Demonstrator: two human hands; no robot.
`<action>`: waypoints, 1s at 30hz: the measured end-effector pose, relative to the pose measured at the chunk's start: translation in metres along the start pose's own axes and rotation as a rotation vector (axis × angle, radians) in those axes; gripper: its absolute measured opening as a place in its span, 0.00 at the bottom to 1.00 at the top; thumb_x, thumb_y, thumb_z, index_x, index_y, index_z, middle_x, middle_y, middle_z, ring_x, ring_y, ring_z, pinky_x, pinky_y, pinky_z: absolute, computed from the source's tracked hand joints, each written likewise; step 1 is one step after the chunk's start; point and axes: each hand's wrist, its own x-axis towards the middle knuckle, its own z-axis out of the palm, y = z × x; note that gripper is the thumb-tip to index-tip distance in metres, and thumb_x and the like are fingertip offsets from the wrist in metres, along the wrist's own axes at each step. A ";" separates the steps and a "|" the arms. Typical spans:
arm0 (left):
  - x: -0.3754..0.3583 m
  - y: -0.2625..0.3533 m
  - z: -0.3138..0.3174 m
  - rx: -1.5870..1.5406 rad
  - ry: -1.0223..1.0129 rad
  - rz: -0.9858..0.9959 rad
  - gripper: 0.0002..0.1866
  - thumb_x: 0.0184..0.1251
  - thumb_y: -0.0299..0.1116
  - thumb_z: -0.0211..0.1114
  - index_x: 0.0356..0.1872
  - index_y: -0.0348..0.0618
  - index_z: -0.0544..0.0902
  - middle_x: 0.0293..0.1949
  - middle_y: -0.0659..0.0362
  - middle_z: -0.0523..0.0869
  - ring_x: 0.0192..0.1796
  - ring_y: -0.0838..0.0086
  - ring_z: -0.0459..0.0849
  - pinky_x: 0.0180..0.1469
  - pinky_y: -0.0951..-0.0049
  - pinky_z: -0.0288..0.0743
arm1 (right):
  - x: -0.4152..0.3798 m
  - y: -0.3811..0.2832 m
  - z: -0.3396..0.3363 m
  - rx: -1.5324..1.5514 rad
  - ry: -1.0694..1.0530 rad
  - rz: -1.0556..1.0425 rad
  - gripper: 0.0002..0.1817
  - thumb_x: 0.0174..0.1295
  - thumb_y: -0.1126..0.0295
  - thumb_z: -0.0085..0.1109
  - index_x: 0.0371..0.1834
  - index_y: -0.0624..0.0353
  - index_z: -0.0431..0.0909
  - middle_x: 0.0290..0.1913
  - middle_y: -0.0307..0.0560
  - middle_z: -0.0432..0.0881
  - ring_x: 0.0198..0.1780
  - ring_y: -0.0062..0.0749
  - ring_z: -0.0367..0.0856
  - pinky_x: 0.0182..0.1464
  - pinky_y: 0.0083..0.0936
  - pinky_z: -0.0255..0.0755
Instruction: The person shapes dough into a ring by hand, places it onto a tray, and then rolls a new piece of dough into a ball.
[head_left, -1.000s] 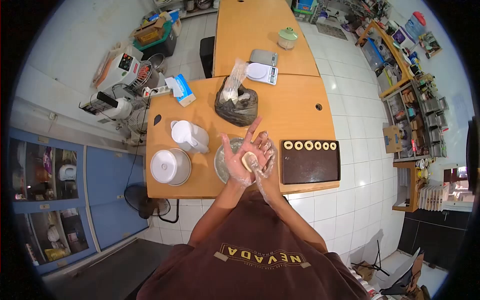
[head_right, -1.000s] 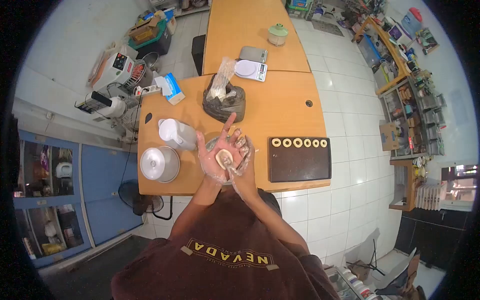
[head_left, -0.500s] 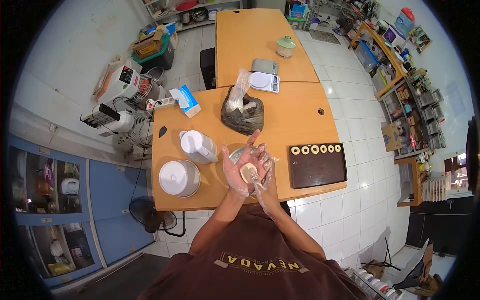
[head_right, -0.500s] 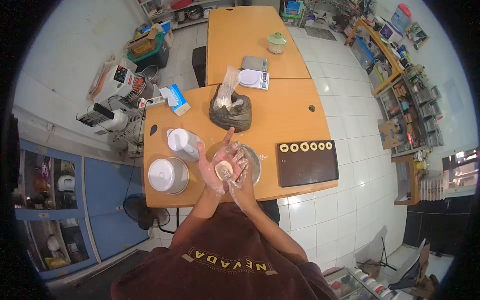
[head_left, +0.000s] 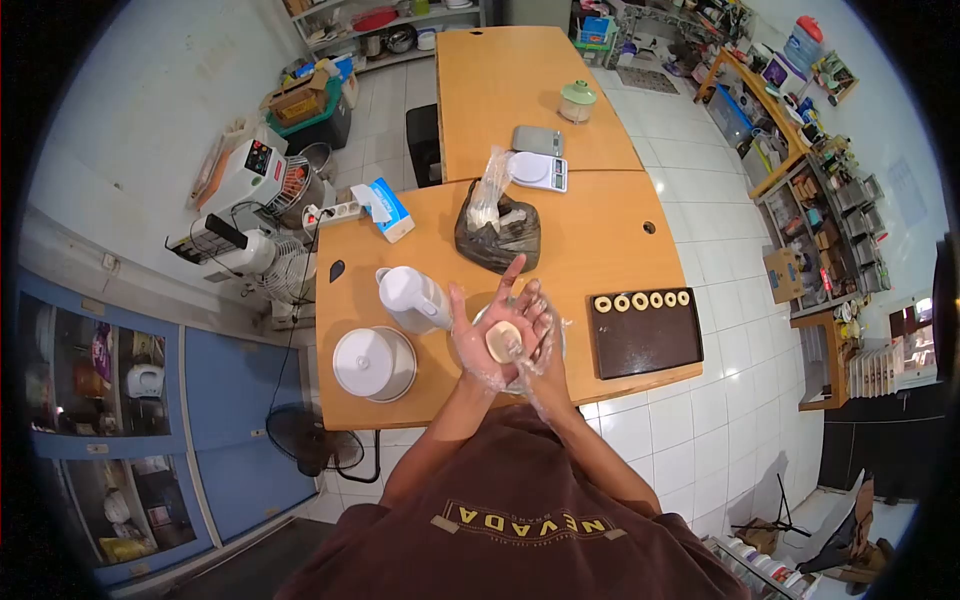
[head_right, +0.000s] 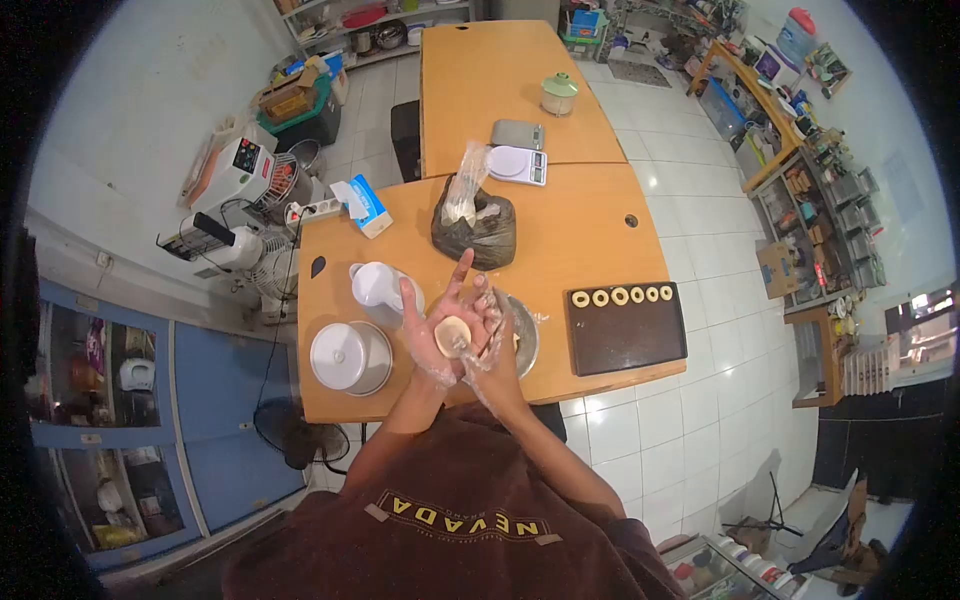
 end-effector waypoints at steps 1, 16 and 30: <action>0.002 0.001 0.006 0.027 0.039 0.015 0.55 0.68 0.82 0.43 0.82 0.46 0.60 0.58 0.48 0.81 0.57 0.59 0.80 0.66 0.55 0.74 | 0.004 0.005 -0.002 -0.050 0.000 -0.009 0.52 0.67 0.62 0.74 0.83 0.68 0.44 0.75 0.59 0.62 0.78 0.42 0.63 0.78 0.39 0.61; 0.006 0.009 0.003 -0.005 0.050 0.055 0.55 0.67 0.84 0.43 0.82 0.50 0.61 0.62 0.50 0.80 0.62 0.59 0.80 0.74 0.53 0.68 | 0.012 0.001 0.004 0.101 -0.036 0.203 0.56 0.71 0.61 0.70 0.85 0.67 0.33 0.84 0.59 0.47 0.85 0.43 0.51 0.82 0.39 0.53; 0.006 0.007 0.002 0.089 0.075 -0.009 0.56 0.67 0.84 0.43 0.82 0.48 0.60 0.63 0.48 0.79 0.64 0.58 0.79 0.75 0.51 0.67 | 0.013 0.017 -0.005 0.018 0.028 0.087 0.52 0.72 0.61 0.69 0.85 0.64 0.39 0.81 0.61 0.53 0.83 0.46 0.56 0.80 0.43 0.59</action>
